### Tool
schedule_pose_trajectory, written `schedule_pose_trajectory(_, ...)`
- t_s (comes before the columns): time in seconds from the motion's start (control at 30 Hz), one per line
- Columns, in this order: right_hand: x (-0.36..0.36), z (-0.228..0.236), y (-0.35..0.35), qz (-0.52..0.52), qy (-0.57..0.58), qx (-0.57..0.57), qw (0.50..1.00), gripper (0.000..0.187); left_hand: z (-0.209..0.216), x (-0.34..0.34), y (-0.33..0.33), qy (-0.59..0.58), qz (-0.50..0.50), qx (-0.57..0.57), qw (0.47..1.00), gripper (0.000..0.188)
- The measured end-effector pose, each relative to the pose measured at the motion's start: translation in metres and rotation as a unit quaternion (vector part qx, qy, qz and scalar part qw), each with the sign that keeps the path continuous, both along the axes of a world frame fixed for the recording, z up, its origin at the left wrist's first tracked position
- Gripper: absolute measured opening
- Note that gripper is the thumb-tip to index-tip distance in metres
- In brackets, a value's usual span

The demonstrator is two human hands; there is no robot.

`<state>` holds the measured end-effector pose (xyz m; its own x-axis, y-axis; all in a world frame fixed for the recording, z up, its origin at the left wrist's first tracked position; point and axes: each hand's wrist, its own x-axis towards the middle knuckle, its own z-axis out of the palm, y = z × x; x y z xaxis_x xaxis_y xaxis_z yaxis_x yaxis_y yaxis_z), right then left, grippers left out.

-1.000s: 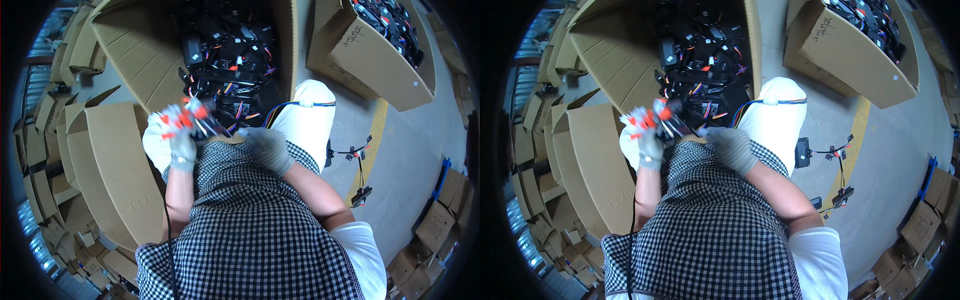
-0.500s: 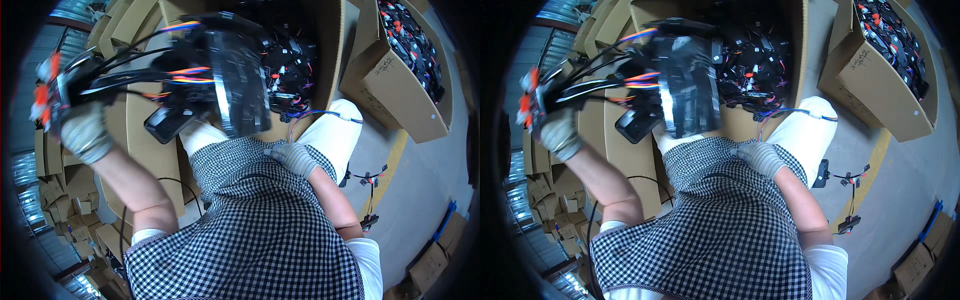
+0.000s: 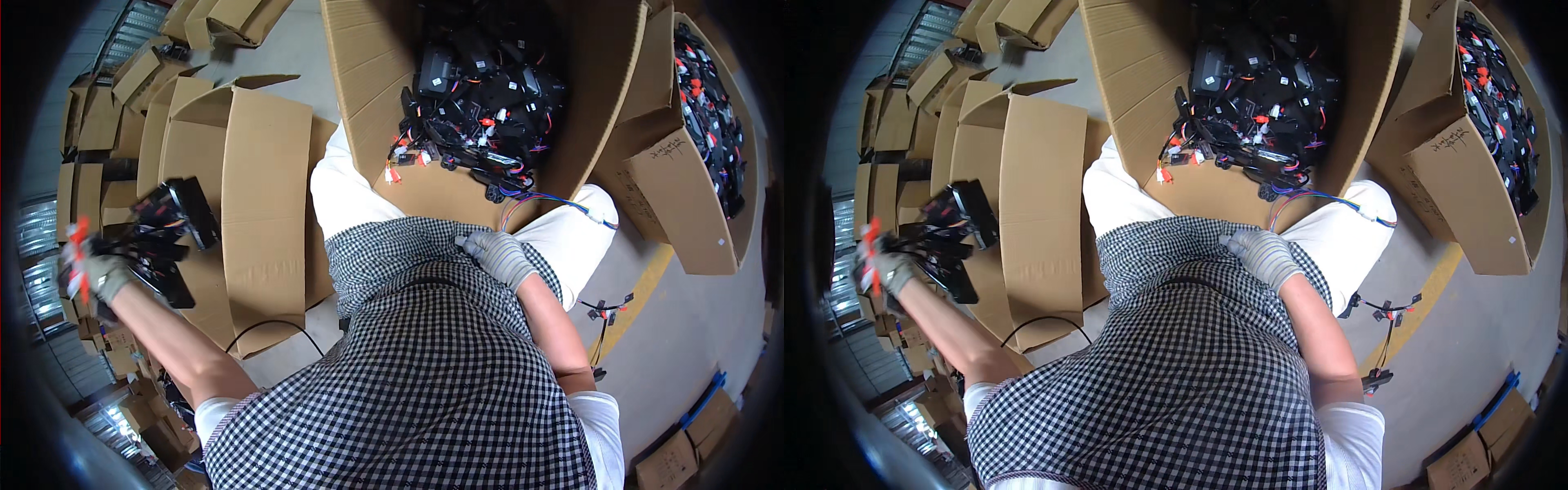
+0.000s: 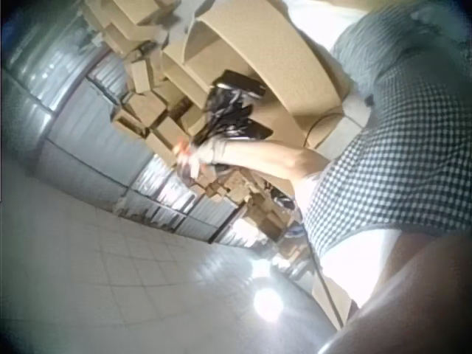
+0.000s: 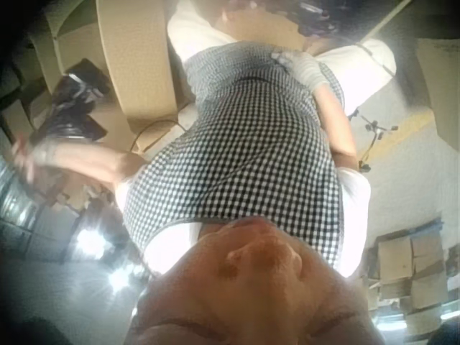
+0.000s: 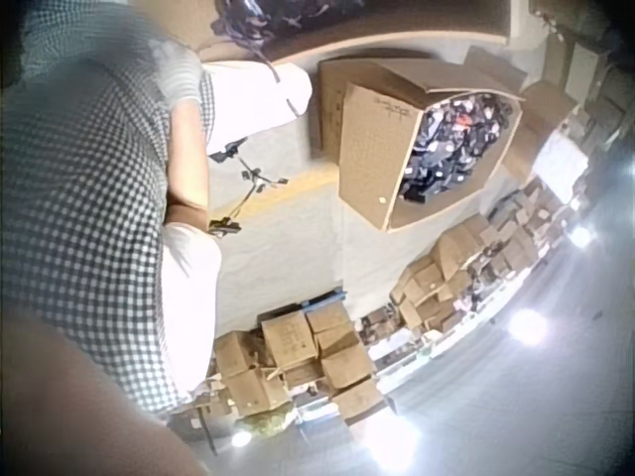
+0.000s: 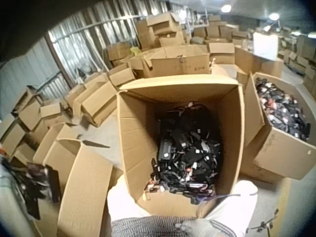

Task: The person inspects and sorts electronic components with wiring harnesses from a large cardboard box by hand.

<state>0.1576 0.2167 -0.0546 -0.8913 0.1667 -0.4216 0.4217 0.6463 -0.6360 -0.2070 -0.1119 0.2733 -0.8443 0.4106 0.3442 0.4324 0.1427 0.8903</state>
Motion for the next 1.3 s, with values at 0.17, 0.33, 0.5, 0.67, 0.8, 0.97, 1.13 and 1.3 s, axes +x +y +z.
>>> schedule_pose_trajectory(0.17,-0.008,-0.018,-0.006,0.0,0.066,-0.027,0.997,0.028,-0.204,-0.079,-0.161,-0.101,0.317,-0.033,0.943,0.024)
schedule_pose_trajectory(0.33,-0.009,-0.011,-0.01,-0.044,0.071,-0.078,0.993,0.031,-0.329,-0.061,-0.242,-0.308,0.233,-0.094,0.918,0.036)
schedule_pose_trajectory(0.5,-0.019,-0.011,-0.005,-0.053,-0.004,-0.074,0.996,0.032,-0.323,-0.091,-0.314,-0.456,0.164,0.138,0.864,0.038)
schedule_pose_trajectory(0.67,-0.02,0.002,-0.004,-0.032,-0.042,-0.019,0.998,0.031,-0.173,0.036,-0.003,0.345,0.278,-0.411,0.797,0.024)
schedule_pose_trajectory(0.8,-0.019,-0.002,-0.005,-0.044,-0.028,-0.03,0.998,0.031,-0.19,0.069,0.164,0.316,-0.152,-0.463,0.814,0.012)
schedule_pose_trajectory(0.97,-0.015,-0.025,-0.015,-0.034,0.01,-0.029,0.999,0.033,-0.372,0.061,0.202,0.536,-0.314,-0.492,0.609,0.017)
schedule_pose_trajectory(1.13,-0.005,-0.025,-0.02,-0.056,0.03,-0.014,0.998,0.032,-0.343,0.076,0.233,0.353,-0.429,-0.617,0.557,0.025)
schedule_pose_trajectory(1.3,-0.012,-0.003,-0.009,-0.233,0.115,-0.326,0.909,0.028,-0.325,0.113,0.197,0.002,-0.493,-0.458,0.74,0.035)
